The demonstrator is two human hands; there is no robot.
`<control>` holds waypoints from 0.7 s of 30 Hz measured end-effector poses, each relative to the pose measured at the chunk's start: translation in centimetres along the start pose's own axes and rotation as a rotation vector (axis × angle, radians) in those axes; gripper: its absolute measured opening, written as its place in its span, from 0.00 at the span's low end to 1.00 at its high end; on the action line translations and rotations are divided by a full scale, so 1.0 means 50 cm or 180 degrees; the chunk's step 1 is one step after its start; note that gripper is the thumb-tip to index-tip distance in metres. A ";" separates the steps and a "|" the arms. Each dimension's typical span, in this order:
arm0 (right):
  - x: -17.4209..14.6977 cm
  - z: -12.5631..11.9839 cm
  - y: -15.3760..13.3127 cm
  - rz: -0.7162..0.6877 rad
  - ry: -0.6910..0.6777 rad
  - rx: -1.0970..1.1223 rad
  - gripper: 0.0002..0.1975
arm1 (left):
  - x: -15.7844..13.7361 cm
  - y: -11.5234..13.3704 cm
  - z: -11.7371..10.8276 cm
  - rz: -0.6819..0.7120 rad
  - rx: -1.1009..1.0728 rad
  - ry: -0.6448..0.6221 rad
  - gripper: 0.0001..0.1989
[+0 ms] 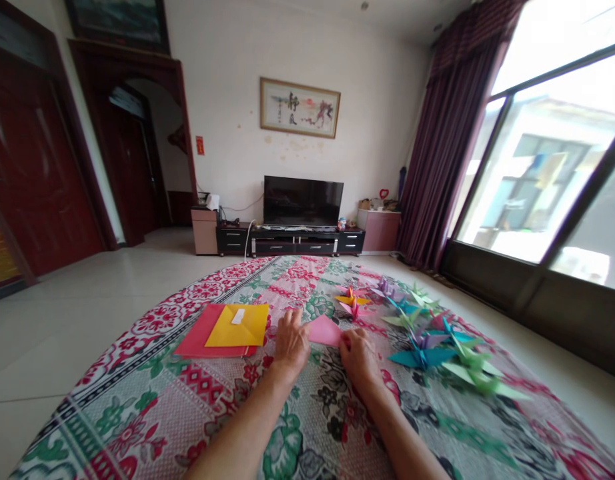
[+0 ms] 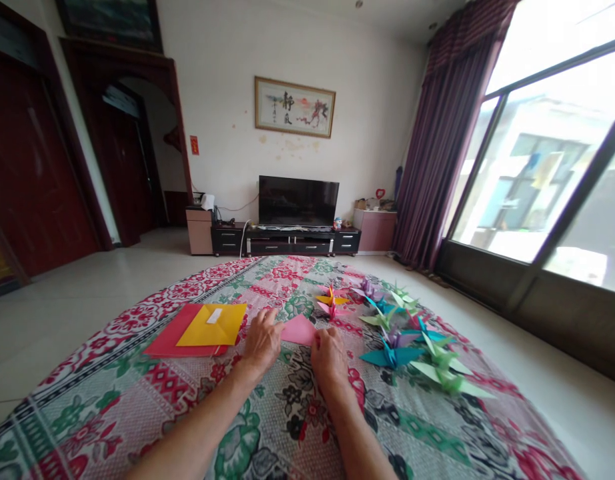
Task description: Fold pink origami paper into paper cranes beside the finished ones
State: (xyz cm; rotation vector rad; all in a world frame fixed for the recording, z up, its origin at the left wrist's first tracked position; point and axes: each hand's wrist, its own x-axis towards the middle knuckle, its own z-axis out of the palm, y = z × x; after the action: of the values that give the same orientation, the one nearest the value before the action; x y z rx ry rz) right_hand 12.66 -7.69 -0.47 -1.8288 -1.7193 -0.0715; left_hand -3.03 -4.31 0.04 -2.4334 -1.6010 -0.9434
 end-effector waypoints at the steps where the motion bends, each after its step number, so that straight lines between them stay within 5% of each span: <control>1: -0.002 -0.003 -0.003 0.0001 0.0025 -0.0056 0.11 | 0.001 0.003 0.000 0.0063 -0.0003 -0.0021 0.15; 5: -0.006 -0.010 -0.013 -0.0110 0.0203 -0.0321 0.11 | 0.002 0.009 0.008 0.0026 -0.0275 -0.0309 0.18; 12: -0.014 0.000 -0.029 -0.0710 -0.0358 -0.0052 0.17 | -0.003 0.005 0.028 0.0013 -0.0448 -0.0115 0.13; 21: -0.031 0.007 -0.026 -0.0863 -0.0213 0.0238 0.16 | 0.001 -0.009 0.044 -0.0011 -0.0322 0.0024 0.07</control>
State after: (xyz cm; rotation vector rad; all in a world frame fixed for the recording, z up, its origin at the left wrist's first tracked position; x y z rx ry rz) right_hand 11.13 -8.94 -0.92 -1.5515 -1.9809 -0.0565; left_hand -2.40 -3.24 -1.84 -2.4896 -1.5933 -1.0577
